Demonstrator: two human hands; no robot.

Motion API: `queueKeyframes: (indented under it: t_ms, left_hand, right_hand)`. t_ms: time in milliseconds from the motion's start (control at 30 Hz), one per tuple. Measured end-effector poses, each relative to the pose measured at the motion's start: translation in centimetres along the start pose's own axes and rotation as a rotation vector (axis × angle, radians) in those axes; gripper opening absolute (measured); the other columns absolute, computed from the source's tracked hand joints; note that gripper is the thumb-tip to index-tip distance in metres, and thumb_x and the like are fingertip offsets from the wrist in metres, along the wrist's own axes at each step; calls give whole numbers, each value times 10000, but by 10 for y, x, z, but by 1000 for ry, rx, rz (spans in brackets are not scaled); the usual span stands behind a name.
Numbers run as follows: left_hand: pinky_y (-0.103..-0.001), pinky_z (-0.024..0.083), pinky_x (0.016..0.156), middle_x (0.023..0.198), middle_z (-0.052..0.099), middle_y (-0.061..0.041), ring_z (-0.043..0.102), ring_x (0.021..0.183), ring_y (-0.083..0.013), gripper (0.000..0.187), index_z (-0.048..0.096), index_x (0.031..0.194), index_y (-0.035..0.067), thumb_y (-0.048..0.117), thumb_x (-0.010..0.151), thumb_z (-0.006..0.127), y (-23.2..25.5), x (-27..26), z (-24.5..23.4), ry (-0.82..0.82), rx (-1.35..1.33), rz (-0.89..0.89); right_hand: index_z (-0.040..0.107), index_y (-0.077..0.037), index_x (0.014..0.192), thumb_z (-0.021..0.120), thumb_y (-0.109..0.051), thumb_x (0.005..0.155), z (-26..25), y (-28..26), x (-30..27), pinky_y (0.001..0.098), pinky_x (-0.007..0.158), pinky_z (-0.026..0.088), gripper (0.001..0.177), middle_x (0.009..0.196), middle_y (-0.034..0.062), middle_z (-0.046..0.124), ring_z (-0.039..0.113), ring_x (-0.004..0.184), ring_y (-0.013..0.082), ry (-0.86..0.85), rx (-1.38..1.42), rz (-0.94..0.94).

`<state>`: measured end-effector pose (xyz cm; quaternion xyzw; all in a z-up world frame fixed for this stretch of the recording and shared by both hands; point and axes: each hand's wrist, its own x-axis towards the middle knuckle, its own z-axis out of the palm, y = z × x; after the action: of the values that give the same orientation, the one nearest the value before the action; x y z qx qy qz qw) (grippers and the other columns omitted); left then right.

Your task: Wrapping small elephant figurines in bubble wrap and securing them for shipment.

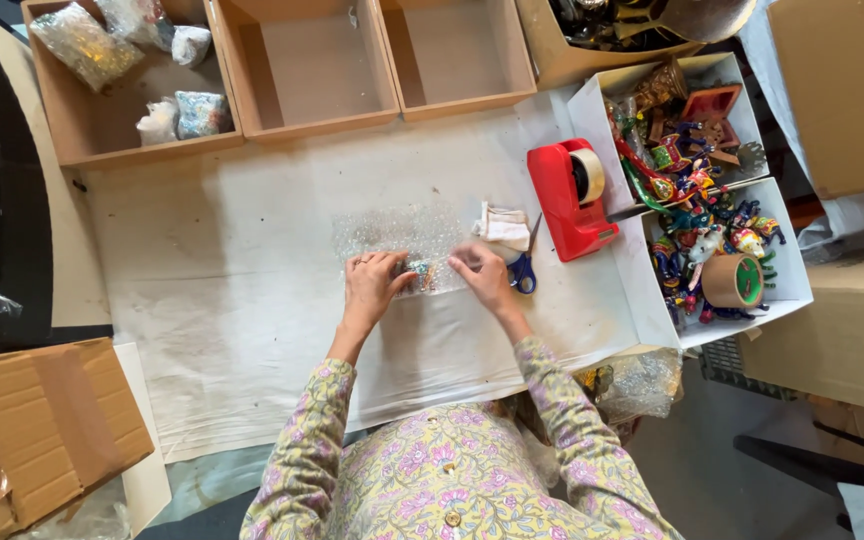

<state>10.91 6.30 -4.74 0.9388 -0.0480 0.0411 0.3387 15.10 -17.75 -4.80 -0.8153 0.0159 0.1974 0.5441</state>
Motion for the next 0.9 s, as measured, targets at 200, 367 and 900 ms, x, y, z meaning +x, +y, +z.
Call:
queueKeyframes:
  t_ms: [200, 367, 900]
  left_hand:
    - [-392, 404, 911, 1010, 754, 10, 657, 973, -209, 284, 827, 992, 191, 423, 833, 788, -2, -3, 6, -29, -115, -144]
    - [-379, 414, 911, 991, 754, 16, 671, 962, -193, 275, 832, 983, 201, 428, 833, 785, -11, -6, 14, -59, -223, -242]
    - [-490, 383, 1135, 1452, 563, -104, 577, 1290, -217, 696, 586, 1384, 2, 459, 869, 688, 17, -53, 16, 183, 255, 233]
  right_hand:
    - [692, -146, 1167, 799, -86, 914, 36, 13, -43, 375, 1000, 543, 281, 1189, 27, 692, 648, 1152, 233, 459, -544, -773]
    - [677, -66, 1260, 802, -153, 885, 49, -19, -55, 407, 1026, 503, 405, 1266, 72, 661, 623, 1218, 254, 191, -709, -936]
    - [606, -94, 1330, 780, -166, 810, 38, -30, -40, 428, 1016, 478, 553, 1340, 89, 618, 592, 1230, 291, -2, -707, -816]
